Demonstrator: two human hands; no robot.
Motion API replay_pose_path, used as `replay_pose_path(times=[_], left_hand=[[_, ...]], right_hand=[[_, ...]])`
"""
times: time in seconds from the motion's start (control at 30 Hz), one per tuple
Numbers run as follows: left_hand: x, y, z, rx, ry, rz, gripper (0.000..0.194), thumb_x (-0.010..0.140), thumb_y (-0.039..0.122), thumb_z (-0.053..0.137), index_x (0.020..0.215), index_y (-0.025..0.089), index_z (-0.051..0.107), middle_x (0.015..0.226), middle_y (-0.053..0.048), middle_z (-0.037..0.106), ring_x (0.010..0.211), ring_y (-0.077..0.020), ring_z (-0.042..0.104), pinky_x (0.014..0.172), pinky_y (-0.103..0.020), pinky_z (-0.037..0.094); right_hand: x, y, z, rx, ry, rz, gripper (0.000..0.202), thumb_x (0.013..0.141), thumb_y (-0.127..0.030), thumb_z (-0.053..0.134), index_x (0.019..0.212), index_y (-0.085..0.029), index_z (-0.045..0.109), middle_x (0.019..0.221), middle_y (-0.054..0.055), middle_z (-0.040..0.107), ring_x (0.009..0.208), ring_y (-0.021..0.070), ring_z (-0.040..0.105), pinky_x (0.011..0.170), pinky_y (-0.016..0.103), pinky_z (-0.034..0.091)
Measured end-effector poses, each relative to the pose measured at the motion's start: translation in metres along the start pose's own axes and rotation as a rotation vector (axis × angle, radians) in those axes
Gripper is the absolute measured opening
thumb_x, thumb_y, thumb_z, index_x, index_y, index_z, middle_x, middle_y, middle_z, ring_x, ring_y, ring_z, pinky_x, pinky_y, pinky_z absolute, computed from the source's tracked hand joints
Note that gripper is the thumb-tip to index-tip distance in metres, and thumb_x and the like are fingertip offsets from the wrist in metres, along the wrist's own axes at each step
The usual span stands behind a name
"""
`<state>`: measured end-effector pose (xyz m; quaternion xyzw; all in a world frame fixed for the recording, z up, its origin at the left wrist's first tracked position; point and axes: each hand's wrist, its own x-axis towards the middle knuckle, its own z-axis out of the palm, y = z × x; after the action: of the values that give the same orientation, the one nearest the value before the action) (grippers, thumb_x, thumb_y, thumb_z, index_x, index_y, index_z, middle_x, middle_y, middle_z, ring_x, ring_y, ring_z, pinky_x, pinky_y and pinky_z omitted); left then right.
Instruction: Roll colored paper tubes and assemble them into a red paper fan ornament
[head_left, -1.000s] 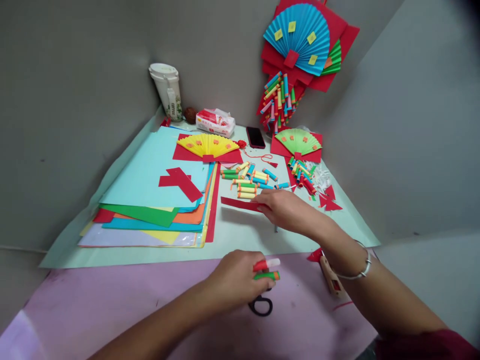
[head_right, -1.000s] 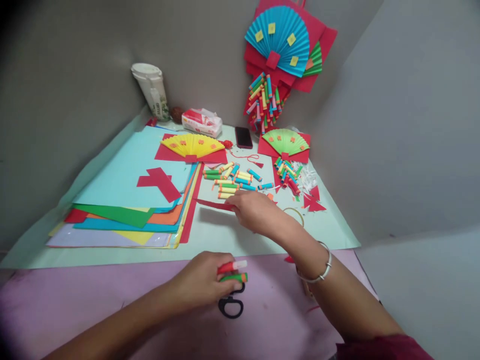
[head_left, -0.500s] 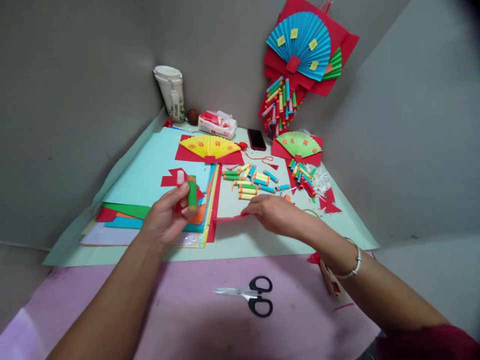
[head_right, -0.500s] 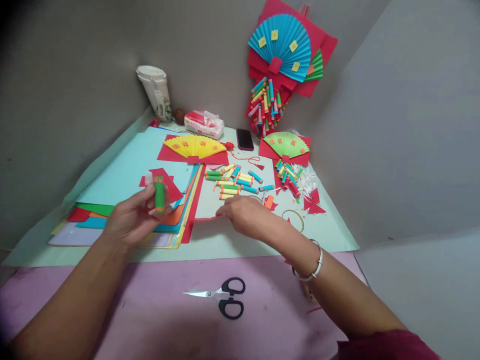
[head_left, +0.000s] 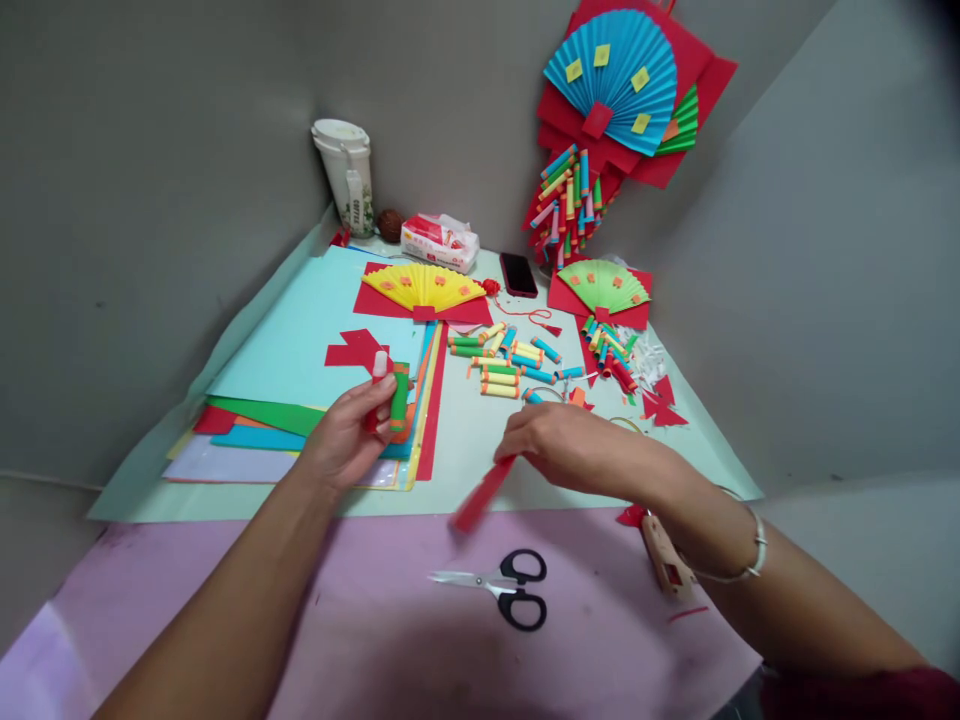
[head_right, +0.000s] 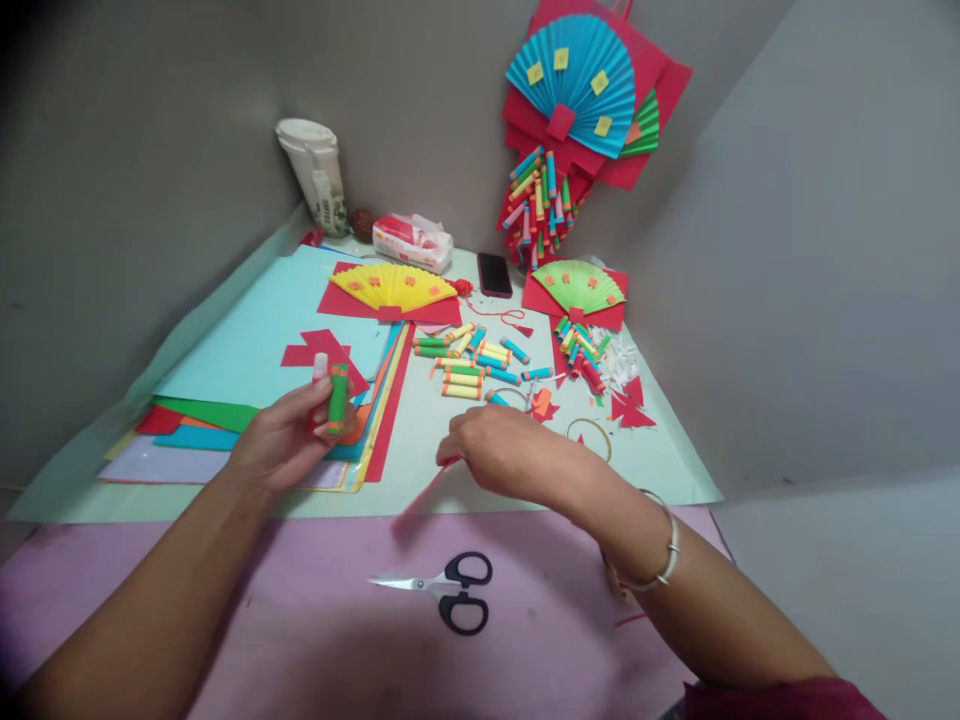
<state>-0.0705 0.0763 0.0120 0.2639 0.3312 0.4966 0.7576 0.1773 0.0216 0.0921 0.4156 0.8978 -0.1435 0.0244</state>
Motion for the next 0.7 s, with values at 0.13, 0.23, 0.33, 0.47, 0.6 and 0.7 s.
replay_pose_path(times=[0.13, 0.23, 0.33, 0.47, 0.6, 0.7], left_hand=[[0.001, -0.001, -0.001, -0.001, -0.008, -0.008, 0.026, 0.068, 0.022, 0.080, 0.067, 0.016, 0.055, 0.055, 0.007, 0.037, 0.046, -0.0043, 0.033, 0.040, -0.014, 0.036], [0.001, -0.001, -0.001, -0.012, -0.002, -0.011, 0.025, 0.068, 0.020, 0.080, 0.068, 0.016, 0.055, 0.054, 0.007, 0.039, 0.045, -0.0039, 0.033, 0.039, -0.014, 0.035], [0.002, -0.002, -0.004, -0.015, 0.002, 0.001, 0.022, 0.070, 0.020, 0.079, 0.070, 0.015, 0.058, 0.054, 0.007, 0.040, 0.045, -0.0038, 0.033, 0.040, -0.014, 0.035], [0.004, -0.003, -0.004, -0.010, -0.023, -0.010, 0.021, 0.073, 0.021, 0.077, 0.068, 0.015, 0.057, 0.052, 0.007, 0.039, 0.044, -0.0045, 0.034, 0.042, -0.016, 0.038], [0.004, -0.003, -0.003, -0.026, -0.033, -0.017, 0.021, 0.075, 0.020, 0.075, 0.068, 0.016, 0.056, 0.052, 0.008, 0.038, 0.043, -0.0045, 0.034, 0.042, -0.016, 0.038], [0.003, -0.002, -0.004, -0.044, -0.025, -0.003, 0.022, 0.074, 0.018, 0.075, 0.067, 0.015, 0.055, 0.051, 0.008, 0.038, 0.042, -0.0037, 0.033, 0.040, -0.016, 0.036]], right_hand=[[0.005, 0.001, -0.007, -0.017, 0.111, 0.022, 0.043, 0.084, 0.005, 0.045, 0.105, -0.019, 0.074, 0.096, 0.007, 0.072, 0.091, 0.0175, 0.064, 0.077, 0.027, 0.046], [0.016, 0.006, 0.008, -0.024, 0.172, -0.048, 0.043, 0.084, 0.004, 0.045, 0.106, -0.019, 0.074, 0.099, 0.007, 0.072, 0.094, 0.0182, 0.062, 0.082, 0.030, 0.045], [0.010, 0.006, 0.015, -0.044, 0.041, -0.126, 0.044, 0.079, 0.007, 0.049, 0.103, -0.020, 0.074, 0.094, 0.006, 0.073, 0.091, 0.0180, 0.062, 0.081, 0.030, 0.045], [-0.008, -0.006, -0.005, -0.047, 0.032, -0.109, 0.046, 0.079, 0.008, 0.048, 0.103, -0.021, 0.074, 0.091, 0.005, 0.073, 0.090, 0.0173, 0.061, 0.082, 0.030, 0.043], [0.010, -0.029, -0.005, -0.063, 0.143, -0.168, 0.035, 0.089, 0.000, 0.047, 0.104, -0.020, 0.072, 0.095, 0.007, 0.072, 0.092, 0.0190, 0.059, 0.085, 0.033, 0.042], [0.021, -0.041, 0.013, -0.101, 0.042, -0.263, 0.021, 0.093, -0.009, 0.051, 0.092, -0.017, 0.071, 0.087, 0.008, 0.071, 0.088, 0.0197, 0.057, 0.082, 0.034, 0.042]])
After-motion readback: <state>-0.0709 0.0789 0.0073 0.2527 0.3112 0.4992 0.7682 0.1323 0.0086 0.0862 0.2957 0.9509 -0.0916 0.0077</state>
